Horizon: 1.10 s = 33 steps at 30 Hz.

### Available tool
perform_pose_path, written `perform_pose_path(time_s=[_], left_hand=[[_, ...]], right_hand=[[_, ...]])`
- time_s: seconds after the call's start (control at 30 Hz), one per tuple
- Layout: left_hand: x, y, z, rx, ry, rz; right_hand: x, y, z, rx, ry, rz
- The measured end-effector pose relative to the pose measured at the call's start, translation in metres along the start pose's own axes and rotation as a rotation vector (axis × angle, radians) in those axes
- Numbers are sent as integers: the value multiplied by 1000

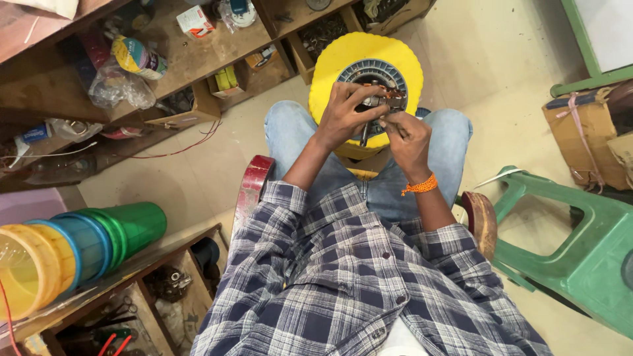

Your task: The person sits on a chair and works on a small electrical component, likely a motor stator, resting on a yellow support. They use a pen-like tool to adjust or clean the copper windings and commutator segments. The person briefly reaches for a metal tool on the nearby workbench before returning to the component.

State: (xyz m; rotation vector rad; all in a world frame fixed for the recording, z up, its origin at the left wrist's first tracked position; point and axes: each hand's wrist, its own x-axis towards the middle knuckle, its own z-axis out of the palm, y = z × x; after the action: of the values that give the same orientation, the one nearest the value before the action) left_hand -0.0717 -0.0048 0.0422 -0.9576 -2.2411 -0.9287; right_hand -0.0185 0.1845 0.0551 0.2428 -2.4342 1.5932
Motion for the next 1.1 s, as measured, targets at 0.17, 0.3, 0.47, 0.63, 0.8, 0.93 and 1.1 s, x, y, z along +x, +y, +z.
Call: perform_pose_path(time_s=[0.17, 0.3, 0.47, 0.63, 0.8, 0.93, 1.1], left_hand=[[-16, 3, 7, 131, 182, 105], [-26, 10, 17, 83, 219, 14], [-23, 36, 32, -335, 366, -368], [-14, 60, 42, -443, 598, -737], [-9, 64, 48, -583, 635, -903], [-7, 63, 52, -707, 670, -934], [-10, 62, 54, -627, 640, -969]], right_hand=[[-4, -9, -3, -59, -41, -35], [-3, -24, -17, -113, -92, -64], [22, -41, -36, -246, -157, -62], [59, -45, -26, -262, -135, -179], [90, -33, -19, -134, -240, 29], [100, -20, -19, -54, -301, 214], [105, -8, -21, 157, -389, 291]])
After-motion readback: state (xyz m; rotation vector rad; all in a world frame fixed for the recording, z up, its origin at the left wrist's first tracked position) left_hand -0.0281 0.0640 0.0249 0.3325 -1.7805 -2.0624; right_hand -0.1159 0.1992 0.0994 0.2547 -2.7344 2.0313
